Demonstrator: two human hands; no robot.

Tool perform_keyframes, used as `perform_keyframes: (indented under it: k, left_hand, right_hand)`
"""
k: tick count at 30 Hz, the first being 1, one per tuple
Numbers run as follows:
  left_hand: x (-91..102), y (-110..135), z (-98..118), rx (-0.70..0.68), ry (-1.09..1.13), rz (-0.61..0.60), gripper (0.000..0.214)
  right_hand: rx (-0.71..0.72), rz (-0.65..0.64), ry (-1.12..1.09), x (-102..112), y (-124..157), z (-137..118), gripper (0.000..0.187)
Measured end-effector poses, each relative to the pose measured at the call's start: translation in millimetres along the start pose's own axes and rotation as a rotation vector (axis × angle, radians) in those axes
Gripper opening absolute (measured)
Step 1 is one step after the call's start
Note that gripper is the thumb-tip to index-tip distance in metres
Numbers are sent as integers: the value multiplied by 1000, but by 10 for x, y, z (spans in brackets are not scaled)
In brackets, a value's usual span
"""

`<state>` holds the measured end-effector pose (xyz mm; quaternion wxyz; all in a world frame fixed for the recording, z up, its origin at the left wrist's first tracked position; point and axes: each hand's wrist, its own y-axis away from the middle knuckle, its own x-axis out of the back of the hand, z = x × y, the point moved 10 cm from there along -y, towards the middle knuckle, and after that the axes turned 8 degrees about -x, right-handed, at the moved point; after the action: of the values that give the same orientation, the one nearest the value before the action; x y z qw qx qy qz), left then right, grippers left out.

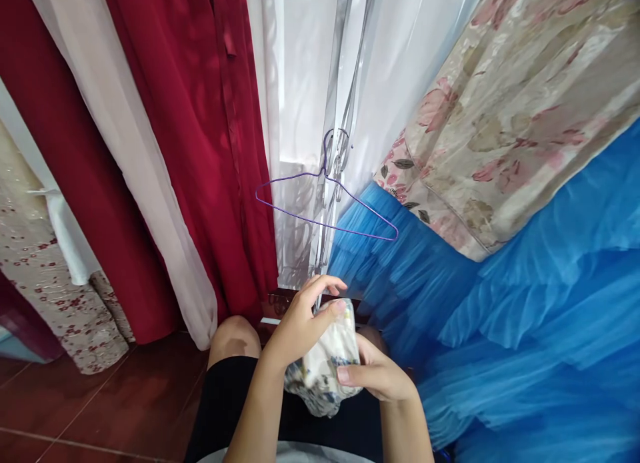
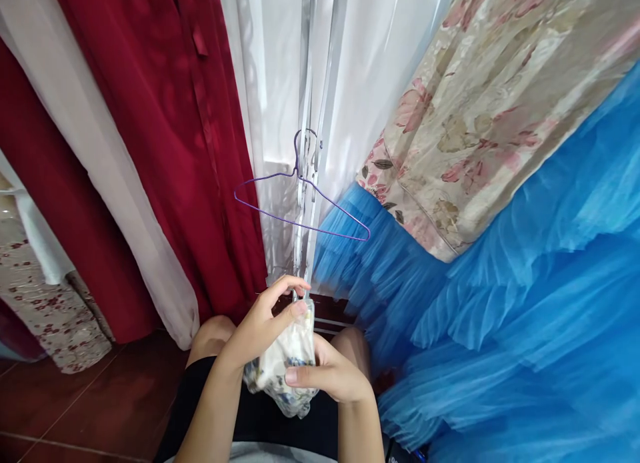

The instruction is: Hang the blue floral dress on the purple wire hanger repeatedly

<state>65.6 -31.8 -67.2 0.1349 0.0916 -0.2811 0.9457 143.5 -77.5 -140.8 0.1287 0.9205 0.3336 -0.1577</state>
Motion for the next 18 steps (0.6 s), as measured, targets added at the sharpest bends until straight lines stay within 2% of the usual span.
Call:
perform_keyframes:
  k: [3,6,9,11,14,16,18]
  left_hand:
    - [-212,149,-276,131,206,-173,40]
    - [-463,345,-422,170,286,-388,53]
    - [-624,494,-600,183,82,-587,49]
    - [-645,516,-712,172,-95,-695,52]
    - [-499,377,-783,154,-229,-736,62]
    - [-237,138,-726,99,-334,-619,62]
    - [108,-135,-572,12,-479,-433,56]
  right_hand:
    - [3,74,35,118,30,-13,38]
    - [21,187,16,371,168,-69,31]
    - [44,229,74,617,382,-246,36]
    - [57,273,127,817,520,-460,36]
    - [118,443,202,1245,667,-963,32]
    - [205,565,259,1559,692,-1381,30]
    - [335,684,309,1867,665,-1812,27]
